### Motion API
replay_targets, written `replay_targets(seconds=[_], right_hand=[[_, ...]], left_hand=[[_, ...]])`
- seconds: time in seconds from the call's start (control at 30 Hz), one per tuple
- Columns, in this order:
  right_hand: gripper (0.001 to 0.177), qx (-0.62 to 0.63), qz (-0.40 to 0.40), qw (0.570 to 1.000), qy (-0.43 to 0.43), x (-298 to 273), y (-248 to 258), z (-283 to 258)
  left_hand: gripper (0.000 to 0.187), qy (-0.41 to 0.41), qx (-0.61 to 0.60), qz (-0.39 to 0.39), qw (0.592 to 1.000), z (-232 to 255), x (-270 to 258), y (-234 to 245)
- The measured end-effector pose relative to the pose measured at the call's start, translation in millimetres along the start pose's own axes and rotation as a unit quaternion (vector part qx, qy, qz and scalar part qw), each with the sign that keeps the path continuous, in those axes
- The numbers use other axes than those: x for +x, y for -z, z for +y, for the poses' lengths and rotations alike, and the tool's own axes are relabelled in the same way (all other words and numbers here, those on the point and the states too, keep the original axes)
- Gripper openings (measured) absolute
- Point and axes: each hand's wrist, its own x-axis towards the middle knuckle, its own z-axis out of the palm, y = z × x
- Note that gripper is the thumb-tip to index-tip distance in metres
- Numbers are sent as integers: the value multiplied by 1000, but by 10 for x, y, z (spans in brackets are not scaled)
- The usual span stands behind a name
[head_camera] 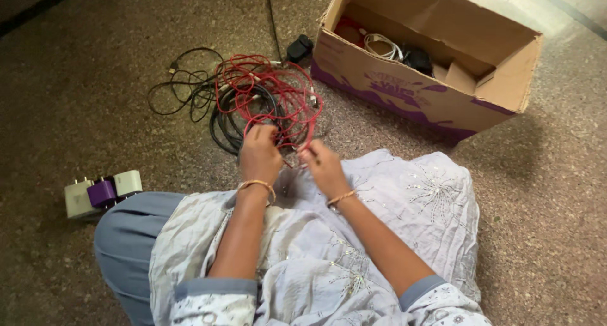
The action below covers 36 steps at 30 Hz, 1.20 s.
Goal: The person sits on the floor and organizes a pile of tangled cables. They pick up individual cables, coil them neatly, and place them into a cardboard box. The person handles white, red, and black cables throughout the task.
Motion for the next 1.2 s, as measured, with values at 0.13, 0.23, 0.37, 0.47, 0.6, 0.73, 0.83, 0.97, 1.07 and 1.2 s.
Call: replay_targets(seconds=[0.13,0.23,0.37,0.47,0.6,0.73,0.83,0.97,1.07,1.2], right_hand=[[14,233,32,967,-92,223,111,328],[13,306,44,942,-127,268,170,521],[13,366,66,916,-149,277,173,641],[13,408,75,896,-158,288,179,691],[12,437,89,874,-195,307,207,735],[13,463,104,860,-189,326,176,782],[13,486,102,851,-171,344,158,823],[14,480,102,855,-167,364,130,818],[13,457,103,863,-188,338,165,785],[12,437,88,868,-220,322,172,700]], left_hand=[[83,-41,121,-94,987,159,131,-27],[101,8,170,-135,976,186,218,-62],[78,28,211,-149,966,69,312,-216],[56,10,229,-156,961,-72,343,-360],[44,-51,206,-74,974,-140,426,-446],[24,-48,52,40,997,-127,547,-265],[23,-16,-83,132,988,-171,687,-52],[24,74,-407,239,879,-446,847,199],[19,200,-594,303,718,-690,807,129],[11,338,-743,279,506,-1059,733,-194]])
